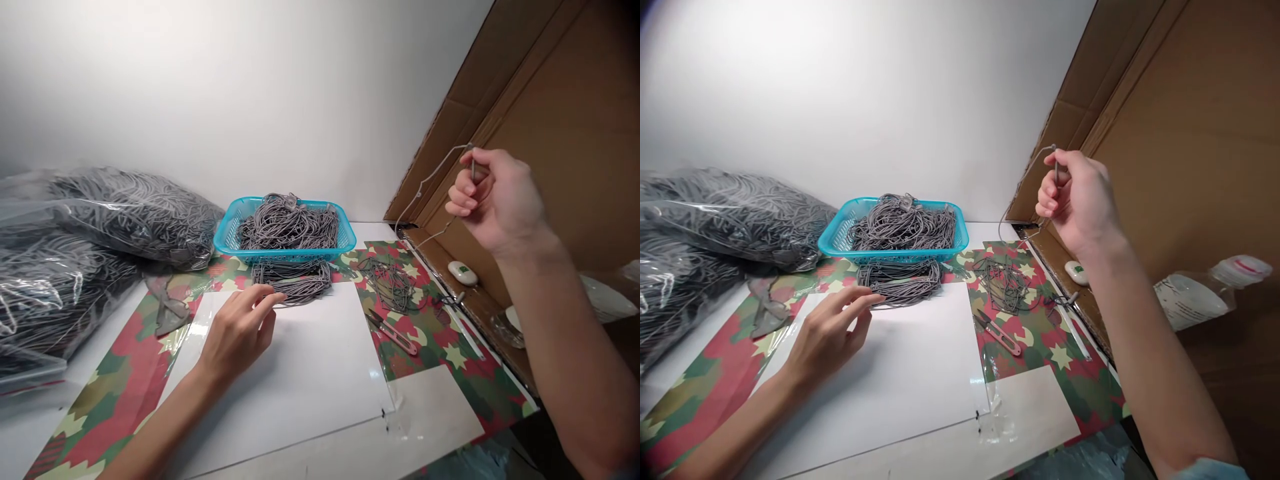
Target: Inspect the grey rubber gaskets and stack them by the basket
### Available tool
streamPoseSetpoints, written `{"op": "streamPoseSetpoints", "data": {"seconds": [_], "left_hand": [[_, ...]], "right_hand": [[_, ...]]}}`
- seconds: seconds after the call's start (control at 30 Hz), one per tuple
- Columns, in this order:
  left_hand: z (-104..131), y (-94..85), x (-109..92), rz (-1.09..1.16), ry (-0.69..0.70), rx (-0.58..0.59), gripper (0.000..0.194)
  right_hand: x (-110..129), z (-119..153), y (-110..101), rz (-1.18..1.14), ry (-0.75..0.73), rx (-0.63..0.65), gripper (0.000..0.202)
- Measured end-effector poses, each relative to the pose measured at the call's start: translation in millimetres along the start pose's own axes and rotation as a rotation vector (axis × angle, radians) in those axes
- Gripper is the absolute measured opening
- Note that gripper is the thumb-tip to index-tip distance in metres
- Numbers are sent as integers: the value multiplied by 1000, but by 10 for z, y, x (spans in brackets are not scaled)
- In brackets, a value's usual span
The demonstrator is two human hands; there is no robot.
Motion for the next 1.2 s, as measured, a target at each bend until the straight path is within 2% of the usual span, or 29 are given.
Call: {"op": "streamPoseSetpoints", "data": {"seconds": [0.03, 0.13, 0.23, 0.3, 0.4, 0.43, 0.5, 0.53, 0.57, 0.63, 0.7, 0.77, 0.87, 0.97, 1.07, 1.2], "left_hand": [[-3, 3, 6, 13, -17, 13, 23], [-20, -9, 33, 61, -92, 29, 23], [-53, -47, 88, 127, -202, 23, 23], [-79, -78, 150, 182, -296, 17, 23], [-105, -114, 263, 244, -429, 7, 20], [-110, -122, 303, 257, -466, 4, 20], [-112, -137, 386, 265, -530, -3, 20], [-113, -144, 425, 261, -551, -1, 21], [-115, -153, 459, 252, -561, 3, 22], [-126, -176, 507, 225, -550, 34, 23], [-147, -191, 519, 210, -502, 108, 23], [-158, -166, 493, 220, -453, 259, 22], [-119, -72, 417, 247, -432, 533, 22], [-42, 24, 361, 255, -446, 709, 21], [34, 93, 405, 230, -494, 807, 21], [65, 74, 585, 151, -583, 810, 26]], "right_hand": [[18, 54, 74, 5, 6, 36, 31], [-22, 278, 386, 15, 52, 254, 22], [-203, 611, 731, -26, 215, 519, 15], [-360, 864, 928, -106, 359, 643, 15], [-669, 1242, 1188, -257, 597, 763, 16], [-804, 1359, 1254, -262, 677, 791, 16], [-1077, 1528, 1342, -173, 736, 850, 14], [-1208, 1579, 1356, -43, 708, 900, 16], [-1298, 1571, 1355, 121, 574, 932, 17], [-1366, 1469, 1286, 417, 251, 848, 15], [-1358, 1398, 1174, 550, 65, 741, 19], [-1366, 1379, 1071, 550, 31, 712, 23], [-1425, 1412, 975, 499, 74, 770, 23], [-1493, 1471, 927, 504, 92, 823, 22], [-1534, 1521, 891, 546, 72, 845, 23], [-1568, 1539, 823, 611, 54, 812, 24]]}}
Point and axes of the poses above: each hand's wrist, its own z-axis away from the middle knuckle, its own y-axis out of the palm, x = y × z, the point moved 6 cm from there along -z, towards the middle knuckle, and after that the axes turned 9 degrees about -y, right-handed, at the moved point
